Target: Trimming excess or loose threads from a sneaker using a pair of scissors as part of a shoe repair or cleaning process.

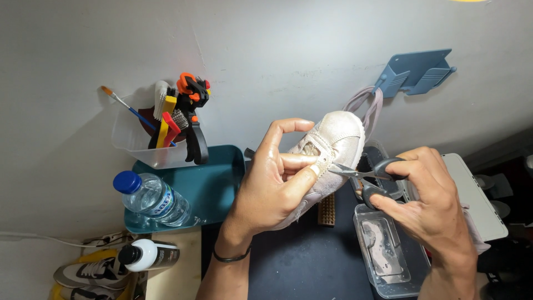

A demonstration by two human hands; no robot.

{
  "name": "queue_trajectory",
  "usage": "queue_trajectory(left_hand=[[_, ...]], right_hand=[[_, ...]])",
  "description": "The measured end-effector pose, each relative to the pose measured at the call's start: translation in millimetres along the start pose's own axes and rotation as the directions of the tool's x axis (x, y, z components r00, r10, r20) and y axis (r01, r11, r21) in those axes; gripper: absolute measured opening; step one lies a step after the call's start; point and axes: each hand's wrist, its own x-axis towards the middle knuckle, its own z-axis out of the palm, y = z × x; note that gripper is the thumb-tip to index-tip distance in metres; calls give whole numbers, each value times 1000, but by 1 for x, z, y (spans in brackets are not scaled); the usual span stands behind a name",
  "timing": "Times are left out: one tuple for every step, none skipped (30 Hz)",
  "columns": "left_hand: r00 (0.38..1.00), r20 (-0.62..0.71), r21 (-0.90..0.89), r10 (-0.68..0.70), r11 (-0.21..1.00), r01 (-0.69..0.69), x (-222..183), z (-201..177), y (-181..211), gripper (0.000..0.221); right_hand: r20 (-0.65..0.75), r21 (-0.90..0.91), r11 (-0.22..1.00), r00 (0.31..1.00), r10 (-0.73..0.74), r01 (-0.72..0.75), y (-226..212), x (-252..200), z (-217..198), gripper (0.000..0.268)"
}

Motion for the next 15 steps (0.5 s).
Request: queue_trajectory(left_hand=[[1000, -3, 7, -13, 1000, 13, 0, 0, 0, 38], [1000, -2, 8, -14, 1000, 14, 0, 0, 0, 38], [1000, -5, 20, -12, 1000, 12, 0, 0, 0, 38], [1000, -8, 32, -10, 999, 10, 0, 0, 0, 38], [1000, -7, 31, -12, 999, 12, 0, 0, 0, 38], [1000, -7, 26, -9, 1000, 9, 0, 1, -1, 38], [1000, -7, 21, -3, 1000, 3, 0, 0, -1, 38], [1000, -8, 22, -1, 1000, 1, 0, 1, 0, 38], [1000, -15, 31, -14, 999, 14, 0, 1, 1, 38], [999, -21, 39, -26, 999, 27, 0, 1, 1, 38], [999, -21, 39, -25, 999, 26, 0, 2, 1, 38], [1000, -17, 37, -26, 999, 26, 0, 2, 1, 38], [1000, -14, 34, -27, 999, 27, 0, 2, 2, 38], [1000, -14, 34, -26, 999, 27, 0, 2, 2, 38], [999, -20, 40, -30, 999, 31, 0, 2, 2, 38]], right_hand=[[-2, -1, 1000, 1000, 5, -5, 1, -1, 0, 32], [-2, -1, 1000, 1000, 6, -6, 0, -1, 1, 32], [-7, -7, 1000, 1000, -4, 4, 0, 0, 1, 30], [-12, -13, 1000, 1000, -15, 15, 0, 0, 1, 29], [-11, -13, 1000, 1000, -13, 13, 0, 0, 1, 29], [-9, -13, 1000, 1000, -17, 16, 1, -1, 1, 29], [-10, -13, 1000, 1000, -23, 23, 1, 0, 2, 29], [-10, -13, 1000, 1000, -25, 25, 0, 1, 2, 29], [-5, -18, 999, 1000, -27, 27, -1, 1, 1, 29], [0, -23, 999, 1000, -30, 30, -2, 2, 1, 29], [-1, -24, 999, 1000, -30, 30, -1, 1, 0, 29], [11, -19, 1000, 1000, -20, 20, 0, 1, 0, 28], [23, -14, 1000, 1000, -11, 11, 1, 0, 0, 27], [22, -13, 1000, 1000, -11, 11, 1, 0, 0, 27], [22, -8, 1000, 1000, -1, 1, 0, 0, 0, 27]])
